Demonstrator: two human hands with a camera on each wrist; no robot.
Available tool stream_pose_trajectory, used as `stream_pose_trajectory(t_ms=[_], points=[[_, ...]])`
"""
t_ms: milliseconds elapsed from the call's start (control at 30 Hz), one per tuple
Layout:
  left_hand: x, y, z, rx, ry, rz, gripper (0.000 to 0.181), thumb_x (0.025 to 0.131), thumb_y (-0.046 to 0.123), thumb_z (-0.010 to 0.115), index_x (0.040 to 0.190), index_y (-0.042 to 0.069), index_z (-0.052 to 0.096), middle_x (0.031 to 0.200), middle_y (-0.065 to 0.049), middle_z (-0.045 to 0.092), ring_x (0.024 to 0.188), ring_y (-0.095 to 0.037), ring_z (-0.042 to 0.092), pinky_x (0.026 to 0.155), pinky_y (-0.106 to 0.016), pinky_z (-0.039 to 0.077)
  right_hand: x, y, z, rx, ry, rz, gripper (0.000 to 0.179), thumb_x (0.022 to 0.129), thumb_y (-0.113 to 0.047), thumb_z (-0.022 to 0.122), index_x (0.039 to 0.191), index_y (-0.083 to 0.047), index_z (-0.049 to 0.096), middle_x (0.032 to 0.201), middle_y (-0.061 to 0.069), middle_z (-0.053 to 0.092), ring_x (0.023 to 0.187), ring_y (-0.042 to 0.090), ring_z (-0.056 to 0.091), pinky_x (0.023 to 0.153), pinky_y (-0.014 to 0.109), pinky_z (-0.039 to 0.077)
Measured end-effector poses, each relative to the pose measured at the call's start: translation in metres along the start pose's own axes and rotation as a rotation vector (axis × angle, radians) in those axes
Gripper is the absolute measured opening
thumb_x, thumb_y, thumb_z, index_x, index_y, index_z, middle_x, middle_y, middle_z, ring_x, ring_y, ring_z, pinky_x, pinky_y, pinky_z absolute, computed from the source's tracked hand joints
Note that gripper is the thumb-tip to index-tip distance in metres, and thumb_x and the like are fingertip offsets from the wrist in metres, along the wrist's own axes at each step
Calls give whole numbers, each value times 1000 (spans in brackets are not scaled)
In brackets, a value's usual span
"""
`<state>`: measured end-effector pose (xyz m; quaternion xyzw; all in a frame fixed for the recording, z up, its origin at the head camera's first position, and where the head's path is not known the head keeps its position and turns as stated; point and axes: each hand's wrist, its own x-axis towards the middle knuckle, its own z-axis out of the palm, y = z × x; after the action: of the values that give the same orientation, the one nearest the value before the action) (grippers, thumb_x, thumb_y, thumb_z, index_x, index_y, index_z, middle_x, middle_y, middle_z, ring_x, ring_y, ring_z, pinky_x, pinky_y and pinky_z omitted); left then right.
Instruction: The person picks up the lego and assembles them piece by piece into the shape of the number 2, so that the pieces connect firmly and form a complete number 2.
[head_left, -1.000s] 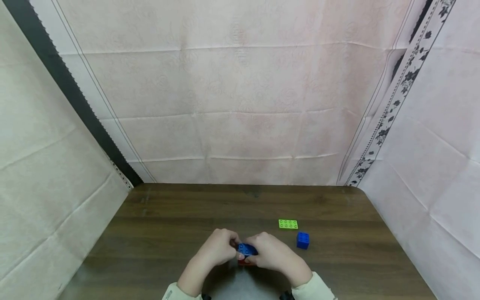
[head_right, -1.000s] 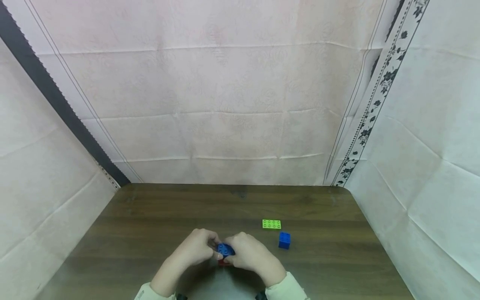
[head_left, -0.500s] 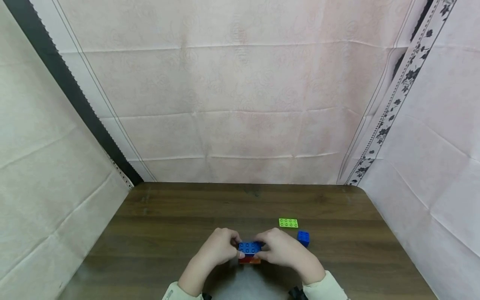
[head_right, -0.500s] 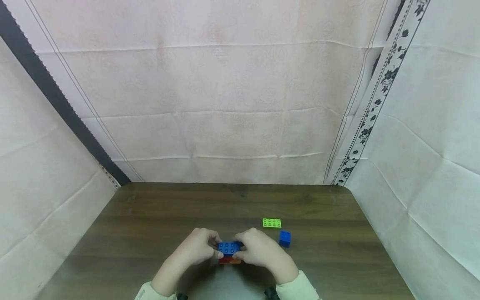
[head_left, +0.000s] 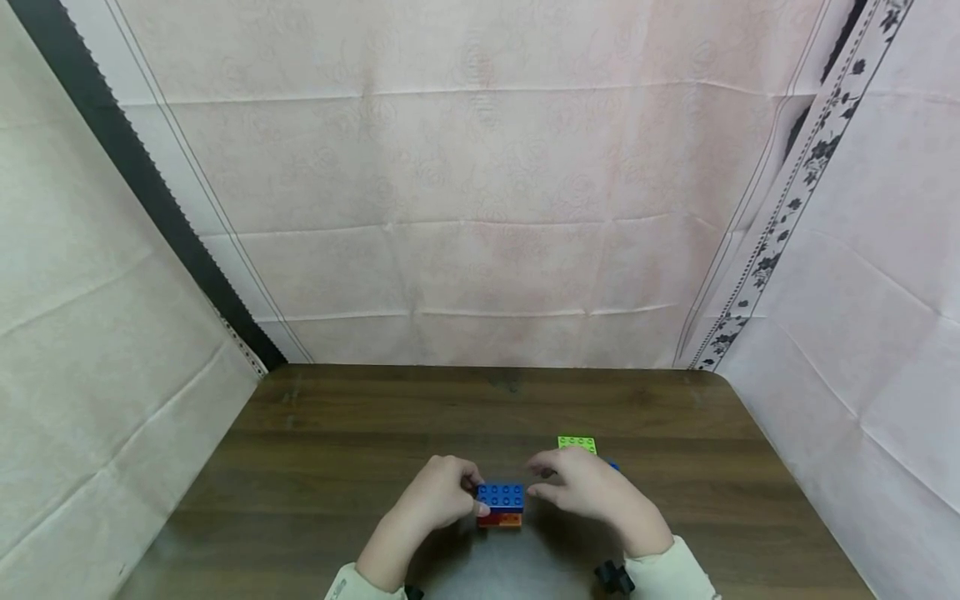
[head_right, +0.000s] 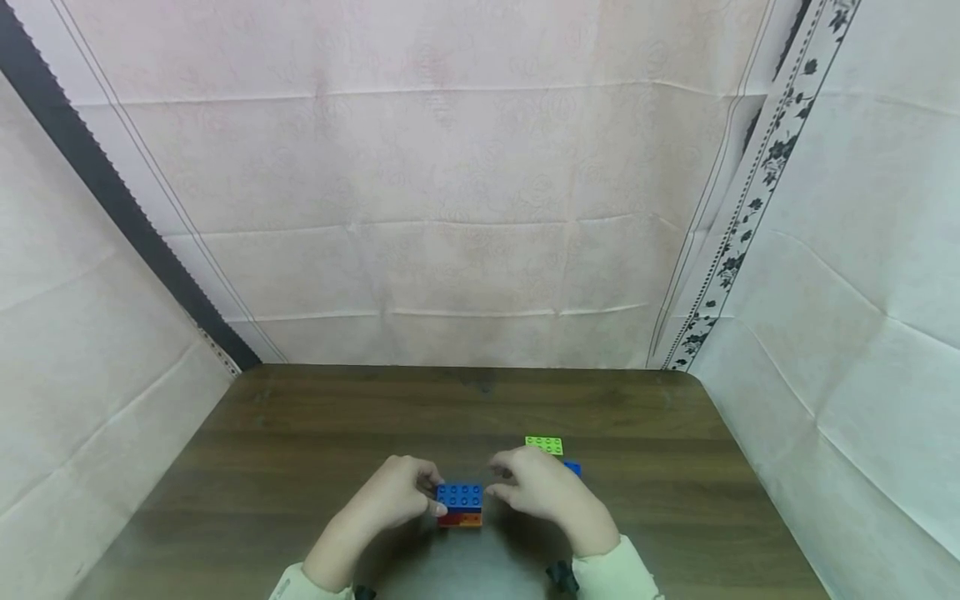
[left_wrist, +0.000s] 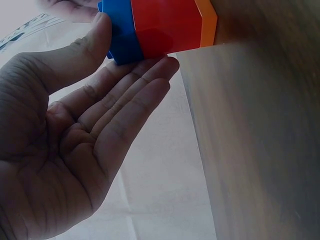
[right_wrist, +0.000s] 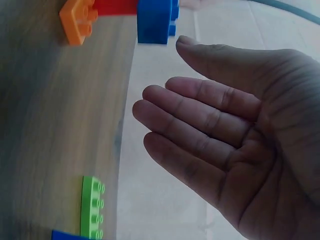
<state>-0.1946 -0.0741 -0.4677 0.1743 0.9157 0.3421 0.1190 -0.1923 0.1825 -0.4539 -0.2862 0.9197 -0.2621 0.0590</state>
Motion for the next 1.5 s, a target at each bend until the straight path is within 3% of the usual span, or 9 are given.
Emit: stream_pose_trajectory(t_ms=[133,367,767,1167,1333,1500], points=[[0,0,0,1,-6,-7,23,77,24,88,93,14,75,85,3,67,80,-16,60,76,-45,51,2,17,-3,-49,50,27,28,95,-24,71,119,-8,70,112,8,73,102,21,69,85,42,56],[1,0,-1,-11,-22,-8,21,76,22,87,91,15,75,83,4,67,79,-15,59,77,-45,52,7,45,-9,-95,154,158,36,91,-18,75,123,-3,68,120,15,69,110,32,66,92,50,52],[1,-1,0,-6,-30,-14,21,77,26,87,92,16,75,85,4,67,80,-15,59,77,-46,51,-11,78,-14,-61,160,240,39,91,-20,75,124,1,66,116,17,70,106,34,67,88,51,53],[2,-1,-2,-6,-21,-8,21,78,25,87,92,16,75,83,6,66,79,-14,59,77,-45,51,-31,87,-12,-57,122,321,44,91,-35,75,119,-2,70,111,11,72,98,25,68,86,50,54],[1,-1,-2,-13,-23,-8,20,78,25,87,92,16,75,83,6,66,79,-14,59,76,-45,51,-35,89,-8,-40,90,349,57,85,-43,80,121,-1,68,107,8,70,91,20,65,80,47,55],[1,-1,-1,-12,-22,-7,20,78,24,87,91,16,75,83,6,66,79,-14,59,76,-45,51,-37,90,-6,-37,94,337,54,78,-38,86,116,-3,69,100,4,69,86,17,62,76,44,55]])
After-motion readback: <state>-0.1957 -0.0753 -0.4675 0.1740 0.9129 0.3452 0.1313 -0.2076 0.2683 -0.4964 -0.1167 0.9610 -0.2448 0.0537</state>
